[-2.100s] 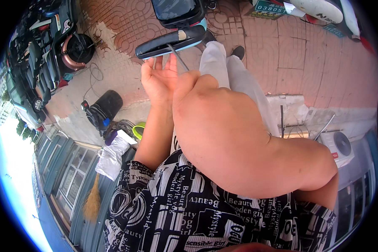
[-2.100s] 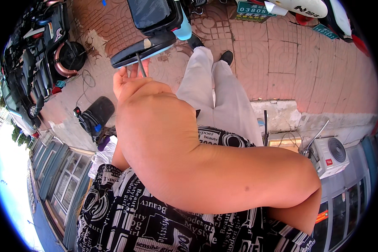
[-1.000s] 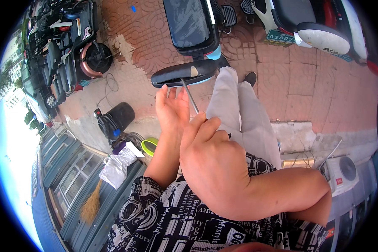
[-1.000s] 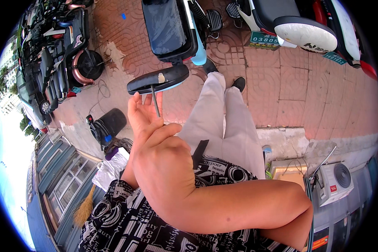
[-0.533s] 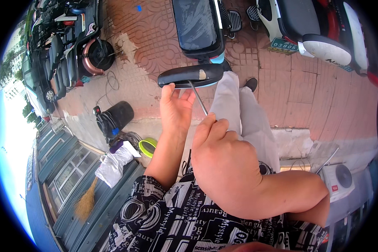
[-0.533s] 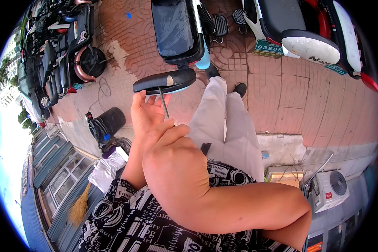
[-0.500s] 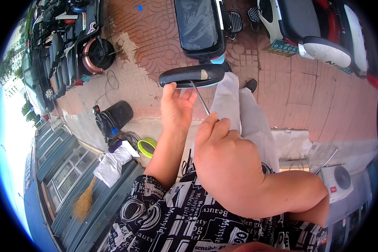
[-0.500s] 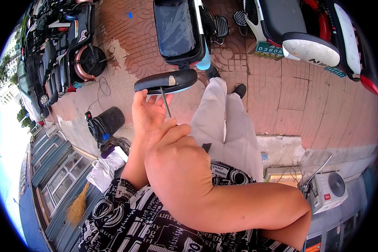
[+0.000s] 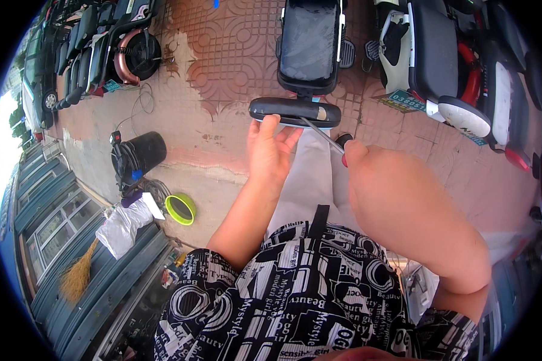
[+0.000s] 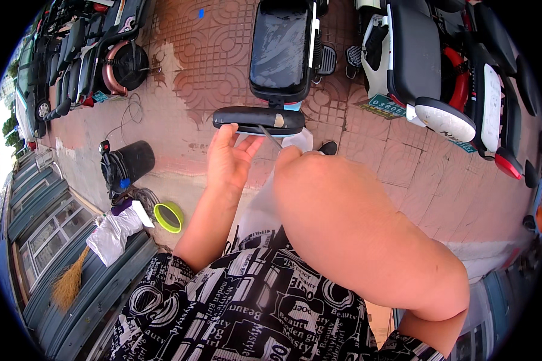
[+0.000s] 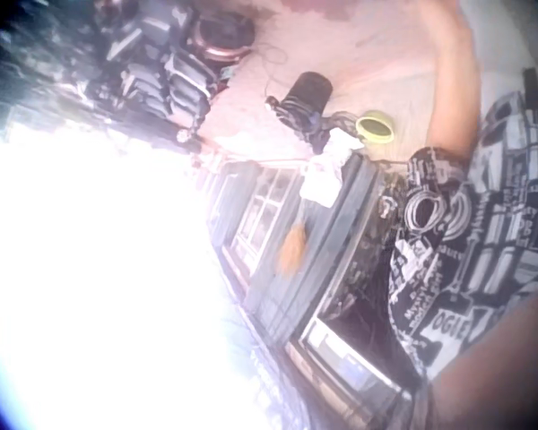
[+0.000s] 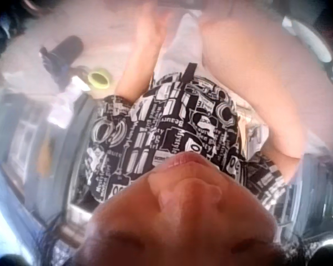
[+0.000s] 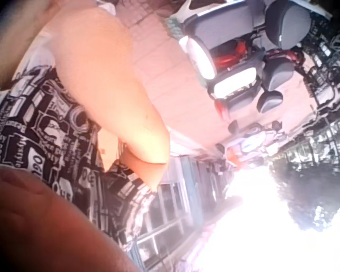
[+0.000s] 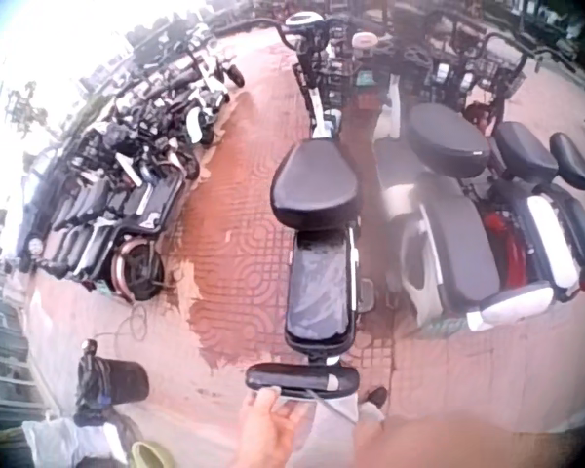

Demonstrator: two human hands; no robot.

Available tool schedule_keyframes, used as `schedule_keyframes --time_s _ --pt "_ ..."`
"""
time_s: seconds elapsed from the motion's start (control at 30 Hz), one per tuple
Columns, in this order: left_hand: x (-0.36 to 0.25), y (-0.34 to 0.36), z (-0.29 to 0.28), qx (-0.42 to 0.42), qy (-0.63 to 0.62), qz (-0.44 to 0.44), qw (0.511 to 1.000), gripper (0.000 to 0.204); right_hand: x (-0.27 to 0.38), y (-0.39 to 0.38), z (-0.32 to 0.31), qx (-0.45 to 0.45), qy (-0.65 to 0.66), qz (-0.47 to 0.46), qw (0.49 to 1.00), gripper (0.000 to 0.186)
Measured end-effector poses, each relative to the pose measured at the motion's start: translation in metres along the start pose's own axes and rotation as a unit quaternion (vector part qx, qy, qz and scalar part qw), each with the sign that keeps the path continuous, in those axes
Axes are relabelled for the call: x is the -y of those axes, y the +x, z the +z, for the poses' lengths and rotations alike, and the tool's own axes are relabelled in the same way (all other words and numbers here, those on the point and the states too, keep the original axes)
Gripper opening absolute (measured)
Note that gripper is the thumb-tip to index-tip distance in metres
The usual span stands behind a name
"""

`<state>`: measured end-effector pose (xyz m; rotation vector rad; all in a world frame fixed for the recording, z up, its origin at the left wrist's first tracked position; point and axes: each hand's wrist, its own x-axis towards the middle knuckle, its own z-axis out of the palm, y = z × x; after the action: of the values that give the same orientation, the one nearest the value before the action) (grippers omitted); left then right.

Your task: The person wipes a scooter seat with a blue cloth, then installs a light blue backrest onto the scooter. They use a screwdriver to tighten screws on the backrest and adjust its position.

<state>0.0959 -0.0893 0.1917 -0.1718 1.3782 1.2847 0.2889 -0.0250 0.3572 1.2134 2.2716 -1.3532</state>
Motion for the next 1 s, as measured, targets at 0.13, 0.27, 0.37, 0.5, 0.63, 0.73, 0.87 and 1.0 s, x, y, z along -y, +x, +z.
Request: schedule_keyframes --time_s 0.13,0.27,0.37,0.5,0.63,0.73,0.87,1.0 --pt "0.001 -0.001 0.0 0.013 -0.006 0.007 1.0 0.047 -0.006 0.004 -0.009 -0.022 -0.011 -0.012 1.0 0.017" --pt "0.005 -0.002 0.0 0.01 -0.004 0.013 1.0 0.037 -0.01 0.02 -0.03 0.032 -0.063 0.018 0.997 0.013" --pt "0.005 -0.002 -0.001 0.02 -0.002 0.018 1.0 0.032 -0.01 0.022 -0.029 0.011 -0.079 -0.001 0.997 0.012" --pt "0.006 -0.007 0.001 0.034 -0.005 0.03 0.999 0.033 -0.008 0.017 -0.014 0.044 -0.028 0.036 0.998 0.016" --pt "0.01 -0.01 -0.002 0.04 -0.019 0.021 0.999 0.032 -0.012 0.001 0.013 0.013 -0.007 0.049 0.999 0.022" --pt "0.016 -0.007 -0.009 0.047 -0.024 0.002 0.999 0.033 -0.013 -0.006 0.036 -0.008 -0.014 0.06 0.998 0.028" --pt "0.017 -0.008 -0.009 0.064 -0.014 -0.003 0.998 0.038 -0.009 -0.011 0.054 -0.031 -0.029 0.051 0.998 0.036" --pt "0.015 -0.008 -0.002 0.068 -0.011 -0.006 0.998 0.032 -0.007 -0.013 0.066 -0.075 -0.067 0.017 0.995 0.045"
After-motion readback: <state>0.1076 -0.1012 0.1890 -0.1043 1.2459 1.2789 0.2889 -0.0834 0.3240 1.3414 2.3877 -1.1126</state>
